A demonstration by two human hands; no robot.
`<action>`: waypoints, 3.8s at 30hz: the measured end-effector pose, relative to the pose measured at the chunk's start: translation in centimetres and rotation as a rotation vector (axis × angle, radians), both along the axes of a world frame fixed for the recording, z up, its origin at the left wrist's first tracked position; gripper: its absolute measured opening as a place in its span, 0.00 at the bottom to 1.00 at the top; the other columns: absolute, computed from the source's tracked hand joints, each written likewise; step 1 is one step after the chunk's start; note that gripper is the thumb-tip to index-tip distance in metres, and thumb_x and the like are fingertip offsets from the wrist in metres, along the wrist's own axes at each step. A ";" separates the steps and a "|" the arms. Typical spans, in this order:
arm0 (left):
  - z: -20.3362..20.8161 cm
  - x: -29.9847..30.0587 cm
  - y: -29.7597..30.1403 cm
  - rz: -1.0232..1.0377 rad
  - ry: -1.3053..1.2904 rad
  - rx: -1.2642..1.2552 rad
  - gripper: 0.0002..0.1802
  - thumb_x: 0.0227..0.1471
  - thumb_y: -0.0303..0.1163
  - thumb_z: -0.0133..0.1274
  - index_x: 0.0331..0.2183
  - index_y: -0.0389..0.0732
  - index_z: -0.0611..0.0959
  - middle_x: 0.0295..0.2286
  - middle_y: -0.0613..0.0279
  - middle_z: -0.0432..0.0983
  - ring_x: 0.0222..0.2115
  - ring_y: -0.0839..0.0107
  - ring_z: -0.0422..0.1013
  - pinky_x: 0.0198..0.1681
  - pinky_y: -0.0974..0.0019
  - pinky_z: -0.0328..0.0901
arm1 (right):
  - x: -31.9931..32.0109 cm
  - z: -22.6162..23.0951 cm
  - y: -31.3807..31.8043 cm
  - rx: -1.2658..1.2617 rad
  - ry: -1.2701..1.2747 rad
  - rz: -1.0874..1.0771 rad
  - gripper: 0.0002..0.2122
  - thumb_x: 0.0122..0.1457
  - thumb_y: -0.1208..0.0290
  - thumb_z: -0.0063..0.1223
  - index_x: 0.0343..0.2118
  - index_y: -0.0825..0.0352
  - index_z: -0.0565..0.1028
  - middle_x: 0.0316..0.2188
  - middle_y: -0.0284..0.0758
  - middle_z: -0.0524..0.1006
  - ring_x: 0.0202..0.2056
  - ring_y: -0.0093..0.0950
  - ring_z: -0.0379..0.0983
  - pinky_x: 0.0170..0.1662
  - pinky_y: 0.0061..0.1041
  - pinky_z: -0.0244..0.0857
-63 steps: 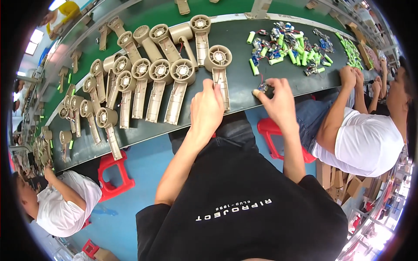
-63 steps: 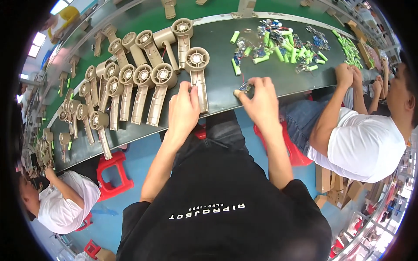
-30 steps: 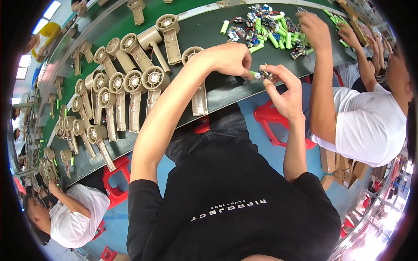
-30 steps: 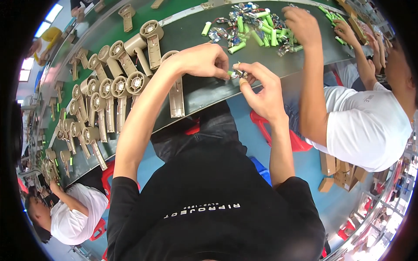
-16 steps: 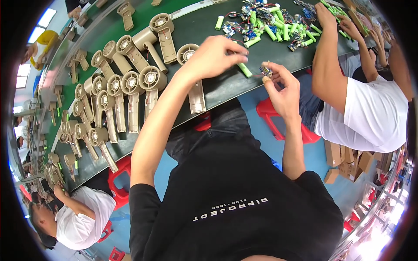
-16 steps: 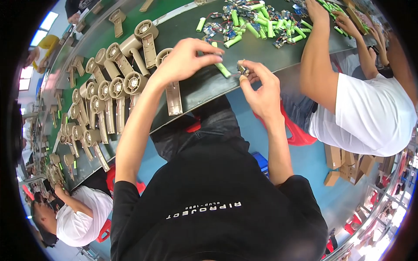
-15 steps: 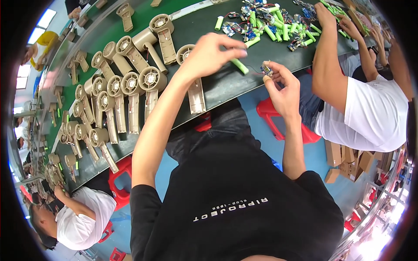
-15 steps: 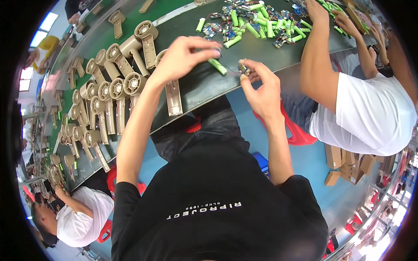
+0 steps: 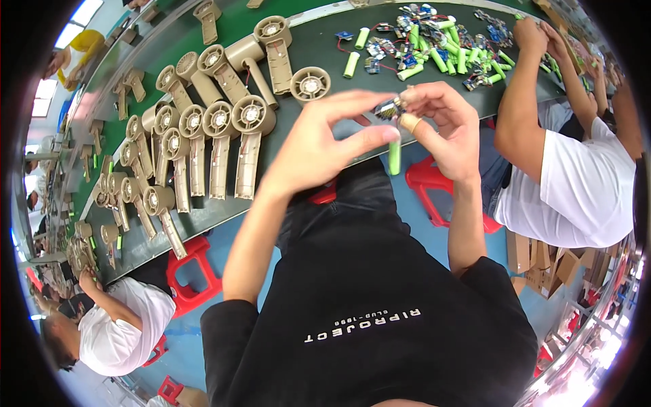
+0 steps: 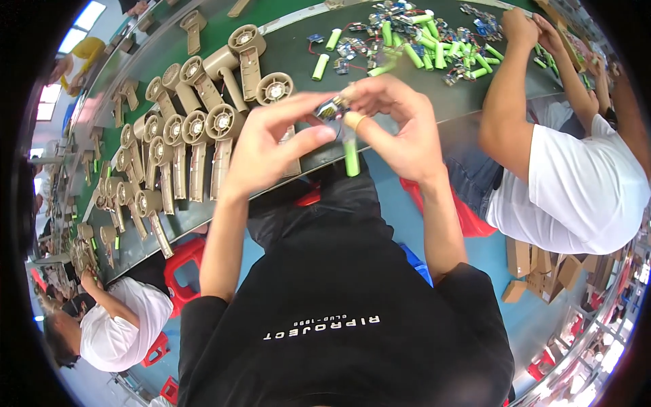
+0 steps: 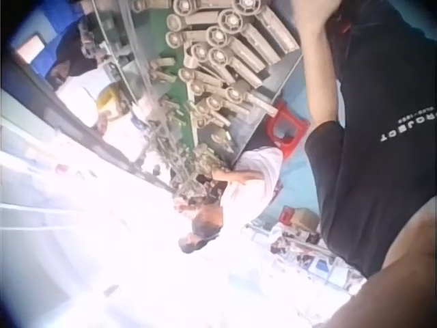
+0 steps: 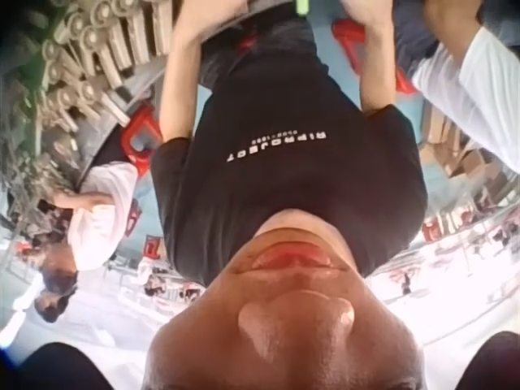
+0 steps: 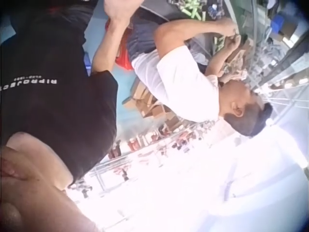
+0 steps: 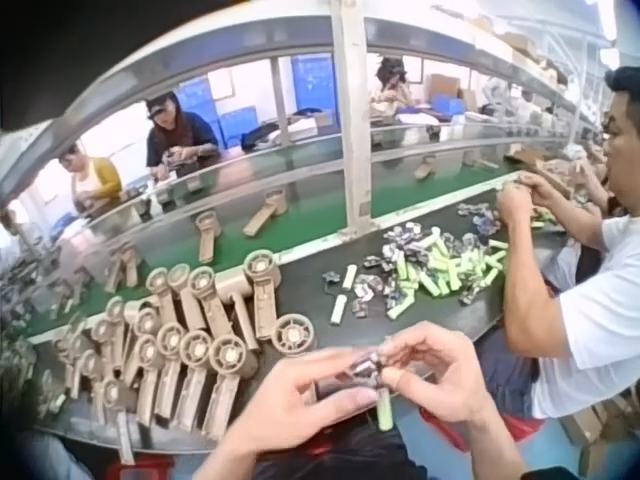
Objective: The person assembles handheld fans by inserting battery and circuit board units into plastic fan casings by hand and placing the assembled casings onto an upper conveyor belt.
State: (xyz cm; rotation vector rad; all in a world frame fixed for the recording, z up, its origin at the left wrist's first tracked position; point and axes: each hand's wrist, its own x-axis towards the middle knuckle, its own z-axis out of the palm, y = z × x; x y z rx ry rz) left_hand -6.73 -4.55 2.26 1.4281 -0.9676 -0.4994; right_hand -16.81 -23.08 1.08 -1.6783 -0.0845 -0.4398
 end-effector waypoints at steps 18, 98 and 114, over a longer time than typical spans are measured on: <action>-3.7 -1.6 4.0 0.590 -0.592 0.546 0.06 0.49 0.31 0.58 0.31 0.39 0.81 0.24 0.54 0.73 0.23 0.52 0.73 0.26 0.54 0.67 | 4.5 -4.8 4.1 -0.065 0.250 0.041 0.07 0.57 0.78 0.58 0.39 0.69 0.79 0.29 0.25 0.77 0.26 0.11 0.67 0.32 0.14 0.64; -7.2 -0.9 4.3 0.753 -0.578 0.211 0.16 0.50 0.22 0.60 0.43 0.34 0.83 0.28 0.56 0.78 0.27 0.61 0.75 0.31 0.63 0.69 | 7.5 -7.1 6.7 -0.595 -0.353 -0.183 0.06 0.51 0.80 0.62 0.32 0.69 0.77 0.31 0.34 0.77 0.21 0.24 0.75 0.23 0.22 0.69; -6.4 0.2 5.4 0.644 -0.718 0.250 0.18 0.47 0.21 0.61 0.43 0.34 0.83 0.28 0.56 0.77 0.26 0.61 0.73 0.30 0.63 0.68 | 7.5 -7.3 6.8 -0.649 -0.382 -0.170 0.07 0.51 0.82 0.59 0.34 0.69 0.77 0.33 0.37 0.76 0.30 0.34 0.77 0.31 0.28 0.72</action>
